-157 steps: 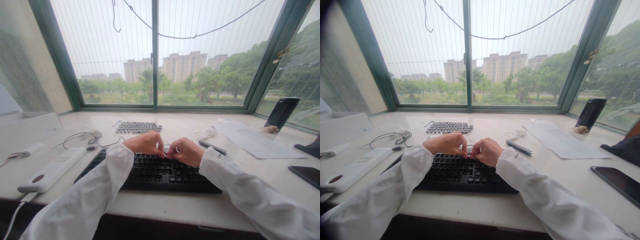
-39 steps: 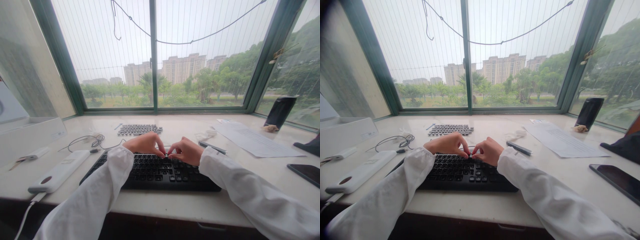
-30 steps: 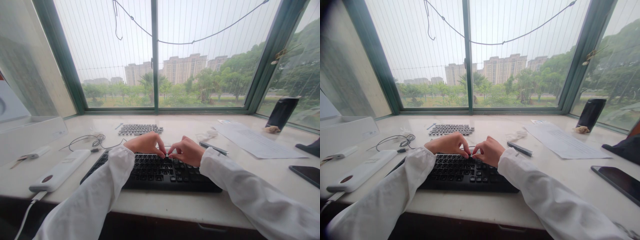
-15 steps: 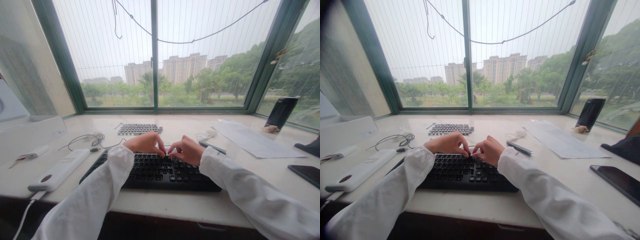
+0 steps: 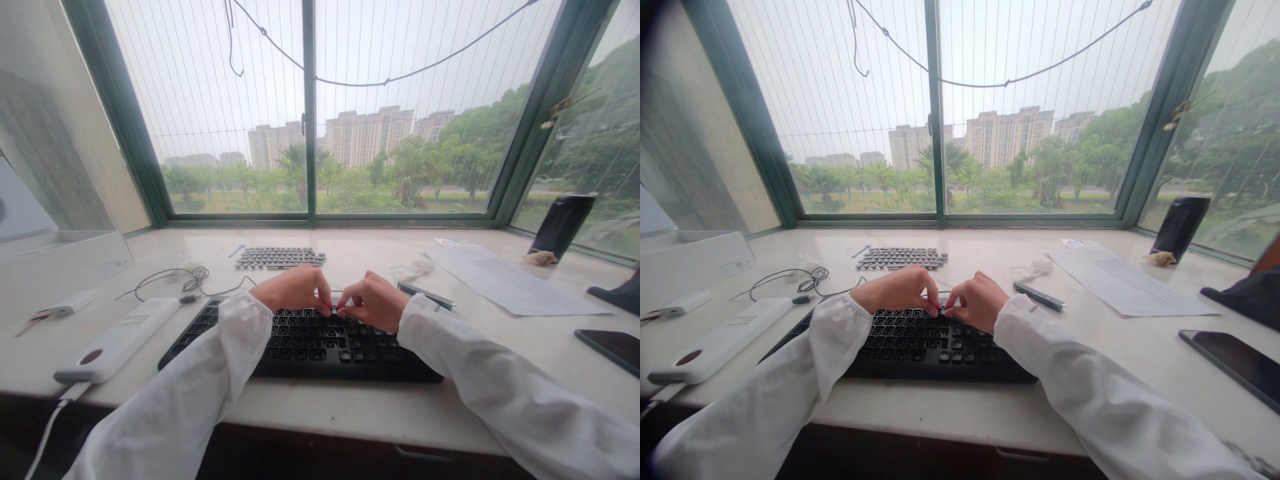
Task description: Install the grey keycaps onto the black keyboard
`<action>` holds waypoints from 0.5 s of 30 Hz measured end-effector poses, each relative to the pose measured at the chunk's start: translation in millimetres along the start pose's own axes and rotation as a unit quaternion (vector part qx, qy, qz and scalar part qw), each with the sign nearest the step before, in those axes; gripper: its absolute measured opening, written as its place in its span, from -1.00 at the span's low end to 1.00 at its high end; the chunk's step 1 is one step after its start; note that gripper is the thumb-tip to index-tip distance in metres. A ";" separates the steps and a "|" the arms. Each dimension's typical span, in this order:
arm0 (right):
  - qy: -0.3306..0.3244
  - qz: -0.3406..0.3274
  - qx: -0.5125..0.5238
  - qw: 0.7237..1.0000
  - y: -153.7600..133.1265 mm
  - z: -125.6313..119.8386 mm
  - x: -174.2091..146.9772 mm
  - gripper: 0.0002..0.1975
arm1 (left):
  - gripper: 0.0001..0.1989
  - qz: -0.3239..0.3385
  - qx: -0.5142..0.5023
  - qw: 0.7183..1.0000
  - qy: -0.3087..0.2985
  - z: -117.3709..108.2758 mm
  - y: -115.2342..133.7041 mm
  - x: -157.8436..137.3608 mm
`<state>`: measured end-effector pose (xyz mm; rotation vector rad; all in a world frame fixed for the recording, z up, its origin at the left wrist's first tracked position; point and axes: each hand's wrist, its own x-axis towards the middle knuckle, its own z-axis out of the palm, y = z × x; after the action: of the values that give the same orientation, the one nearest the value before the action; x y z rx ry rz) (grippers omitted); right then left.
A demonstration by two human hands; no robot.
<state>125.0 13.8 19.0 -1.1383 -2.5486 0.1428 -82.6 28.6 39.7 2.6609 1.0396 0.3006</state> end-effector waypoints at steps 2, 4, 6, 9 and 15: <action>0.003 0.005 0.018 1.000 -0.3 0.3 0.3 -0.90 | -0.86 -0.022 0.013 1.000 0.006 0.7 2.7 0.0; 0.001 0.014 0.033 0.999 -0.4 1.0 0.4 -0.90 | -0.89 -0.035 0.026 0.999 0.011 1.7 5.3 0.3; -0.001 0.024 0.042 0.999 -0.7 2.0 0.4 -0.89 | -0.91 -0.044 0.036 0.998 0.009 2.5 8.1 1.0; -0.003 0.022 0.042 0.999 -1.3 3.2 0.1 -0.87 | -0.90 -0.052 0.057 0.997 0.004 2.4 13.0 2.1; -0.007 0.022 0.032 0.999 -3.0 3.3 0.4 -0.87 | -0.89 -0.051 0.100 0.994 0.006 0.8 18.9 3.1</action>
<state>121.5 12.2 16.7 -1.1722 -2.5139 0.2438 -68.2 17.2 45.3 2.7687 1.2666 0.2004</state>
